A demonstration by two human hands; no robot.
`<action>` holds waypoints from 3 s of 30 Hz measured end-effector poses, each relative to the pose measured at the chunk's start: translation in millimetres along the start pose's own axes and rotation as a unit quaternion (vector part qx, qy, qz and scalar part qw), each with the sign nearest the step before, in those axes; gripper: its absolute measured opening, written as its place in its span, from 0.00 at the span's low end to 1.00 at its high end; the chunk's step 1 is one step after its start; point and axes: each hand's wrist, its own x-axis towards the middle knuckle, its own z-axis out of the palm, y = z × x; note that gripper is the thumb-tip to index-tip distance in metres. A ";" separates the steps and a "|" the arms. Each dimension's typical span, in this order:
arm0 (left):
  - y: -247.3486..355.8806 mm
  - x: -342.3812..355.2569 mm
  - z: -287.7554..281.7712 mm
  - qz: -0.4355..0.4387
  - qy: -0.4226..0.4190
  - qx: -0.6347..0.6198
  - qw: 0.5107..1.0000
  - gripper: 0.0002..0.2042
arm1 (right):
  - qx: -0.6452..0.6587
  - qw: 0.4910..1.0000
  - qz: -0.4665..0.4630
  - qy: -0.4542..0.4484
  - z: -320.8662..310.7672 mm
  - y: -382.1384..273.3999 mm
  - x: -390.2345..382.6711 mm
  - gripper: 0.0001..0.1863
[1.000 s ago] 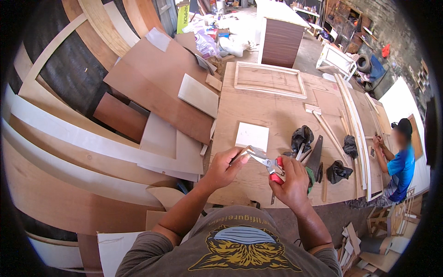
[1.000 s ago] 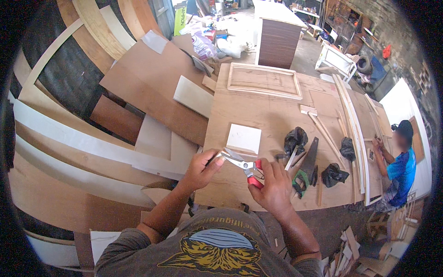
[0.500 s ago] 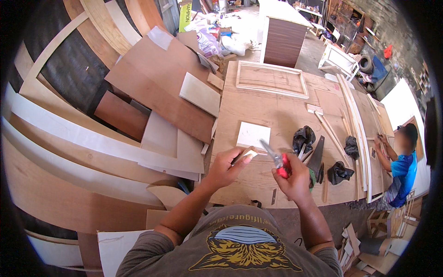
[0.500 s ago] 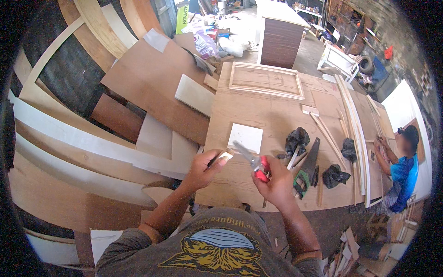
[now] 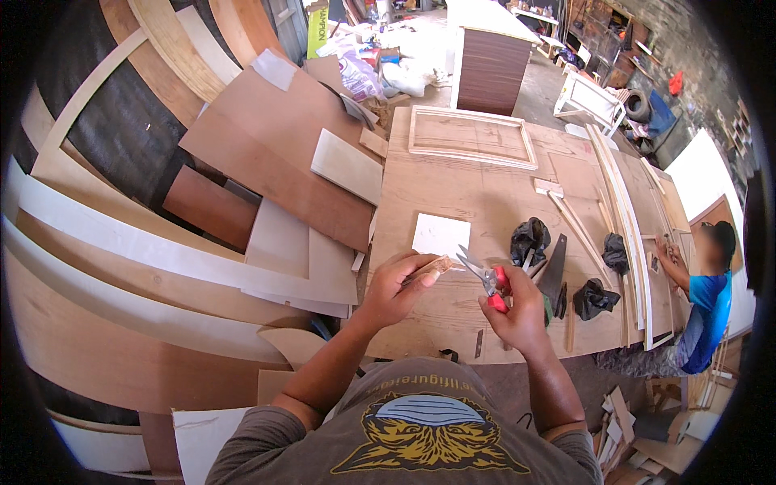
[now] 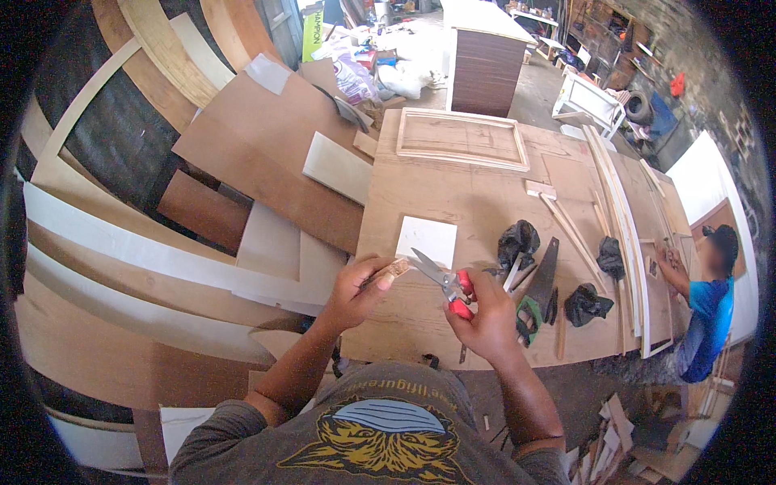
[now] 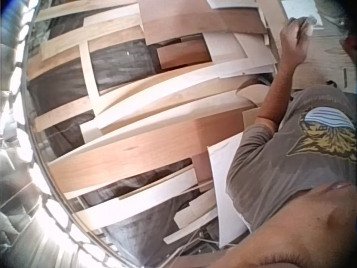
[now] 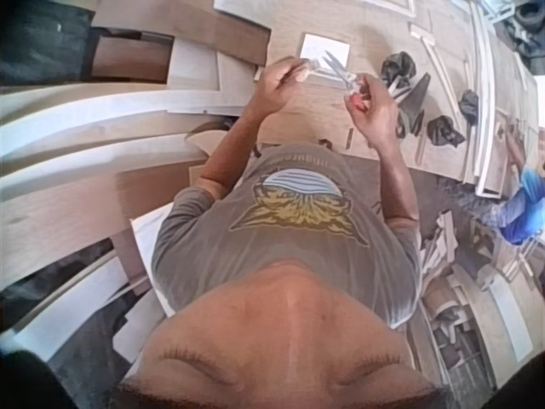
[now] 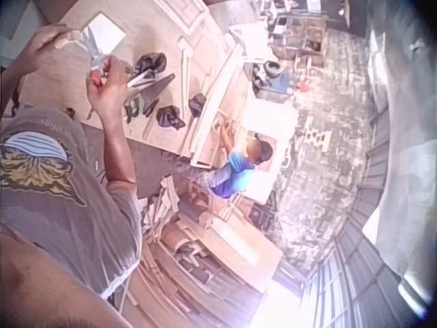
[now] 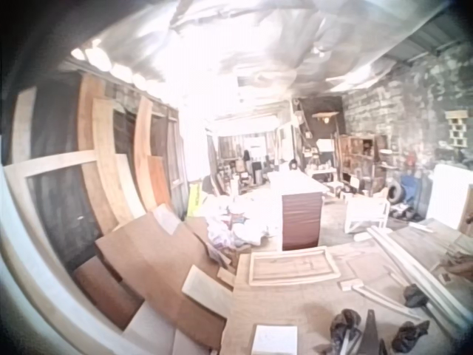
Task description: The person constructs a small wooden frame by measuring and cutting wood strips with a saw, using pliers to handle small pieces, and checking the fit against a white rectangular base before searching for more materials in a scrap pile.
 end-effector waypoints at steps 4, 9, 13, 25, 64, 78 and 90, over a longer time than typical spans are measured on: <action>3.1 1.2 -3.7 0.000 -0.020 0.043 0.999 0.16 | -0.014 0.999 -0.049 -0.002 -6.8 -5.9 2.3 0.29; 9.4 4.0 -1.5 -0.009 -0.050 0.051 0.997 0.15 | -0.067 0.996 -0.053 0.000 -1.3 1.8 -3.6 0.28; -14.5 -0.3 5.1 -0.017 -0.009 -0.018 1.000 0.13 | -0.029 0.999 0.000 0.016 6.3 6.8 -5.3 0.25; -71.6 25.1 -7.9 -0.227 0.291 -0.517 0.773 0.17 | 0.403 0.899 0.160 -0.057 48.7 16.4 -9.6 0.23; -84.2 -35.1 -6.0 -0.185 -0.067 0.063 0.978 0.17 | 0.180 0.886 0.427 -0.020 149.2 144.0 -51.5 0.29; -191.4 -27.9 1.9 -0.195 -0.153 0.137 0.959 0.17 | -0.255 0.889 0.359 -0.126 260.7 197.9 -116.8 0.45; -307.6 90.9 75.9 -0.094 -0.205 0.206 0.952 0.12 | -0.147 0.946 0.289 -0.017 216.9 278.6 -71.1 0.36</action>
